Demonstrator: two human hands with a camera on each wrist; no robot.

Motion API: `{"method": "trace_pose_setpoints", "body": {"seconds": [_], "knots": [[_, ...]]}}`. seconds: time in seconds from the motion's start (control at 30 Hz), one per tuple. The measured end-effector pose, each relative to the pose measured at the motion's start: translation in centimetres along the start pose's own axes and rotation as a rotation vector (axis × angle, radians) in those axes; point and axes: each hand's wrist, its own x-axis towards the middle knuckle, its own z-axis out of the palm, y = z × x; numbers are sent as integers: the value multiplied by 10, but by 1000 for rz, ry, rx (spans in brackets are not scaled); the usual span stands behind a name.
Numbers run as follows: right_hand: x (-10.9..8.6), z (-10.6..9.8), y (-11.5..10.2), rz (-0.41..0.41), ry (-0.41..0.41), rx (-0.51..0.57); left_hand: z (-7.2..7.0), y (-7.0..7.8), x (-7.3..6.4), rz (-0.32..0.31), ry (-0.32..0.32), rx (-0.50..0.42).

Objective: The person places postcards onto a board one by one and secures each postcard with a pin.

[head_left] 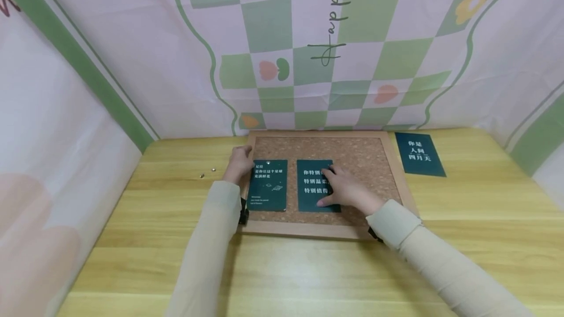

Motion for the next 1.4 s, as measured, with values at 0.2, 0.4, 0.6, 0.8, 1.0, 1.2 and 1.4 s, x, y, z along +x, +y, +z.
{"method": "trace_pose_setpoints", "body": {"seconds": [0.2, 0.4, 0.6, 0.8, 1.0, 1.2, 1.4], "knots": [[0, -2, -1, -2, 2, -8, -9, 5, -3, 41, -26, 56], [-1, -3, -3, -10, 4, -4, -20, 10, -7, 49, -32, 83], [-1, -3, -3, -13, 3, -1, -34, 5, -7, 2, 28, 71], [-2, -4, -2, -15, 10, -5, -46, -6, -7, 2, 64, 76], [-2, -4, -1, -13, 5, -20, -55, -18, -12, -49, 101, 129], [-3, -2, -1, -11, 1, -27, -62, -30, -16, -79, 135, 280], [-3, 0, 0, -13, 6, -32, -69, -39, -22, -103, 135, 328]]}}
